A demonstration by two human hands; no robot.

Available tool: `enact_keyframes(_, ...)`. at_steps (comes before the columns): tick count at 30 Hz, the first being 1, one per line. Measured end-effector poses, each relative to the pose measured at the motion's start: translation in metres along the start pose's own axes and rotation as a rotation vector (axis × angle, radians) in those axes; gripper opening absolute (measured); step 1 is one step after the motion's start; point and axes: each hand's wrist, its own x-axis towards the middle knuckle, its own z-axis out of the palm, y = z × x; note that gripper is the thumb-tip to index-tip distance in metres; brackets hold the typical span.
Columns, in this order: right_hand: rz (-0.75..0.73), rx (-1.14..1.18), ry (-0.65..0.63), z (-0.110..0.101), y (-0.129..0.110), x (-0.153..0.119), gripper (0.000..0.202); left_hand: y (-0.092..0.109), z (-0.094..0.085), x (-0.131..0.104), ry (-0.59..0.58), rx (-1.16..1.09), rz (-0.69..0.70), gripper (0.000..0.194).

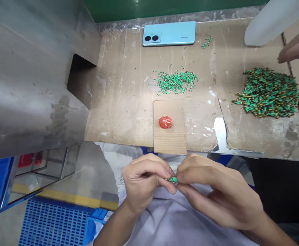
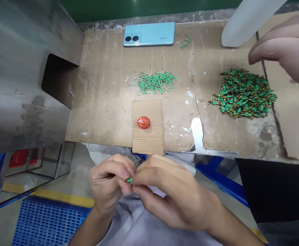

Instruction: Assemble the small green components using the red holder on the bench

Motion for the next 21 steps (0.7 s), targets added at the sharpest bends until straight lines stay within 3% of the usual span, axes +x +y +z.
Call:
enact_keyframes(5,0.101,0.015,-0.006,-0.001,-0.004,0.002,0.013,0.001,-0.003,-0.001,-0.014,0.033,0.090,0.022)
enact_keyframes(14,0.197,0.135,0.007,0.001,-0.008,0.002,0.014,-0.002,-0.011,-0.001,-0.109,0.055,0.224,0.026)
enact_keyframes(21,0.162,0.105,-0.019,0.000,-0.010,0.004,0.018,-0.002,-0.014,-0.005,-0.104,0.095,0.222,0.023)
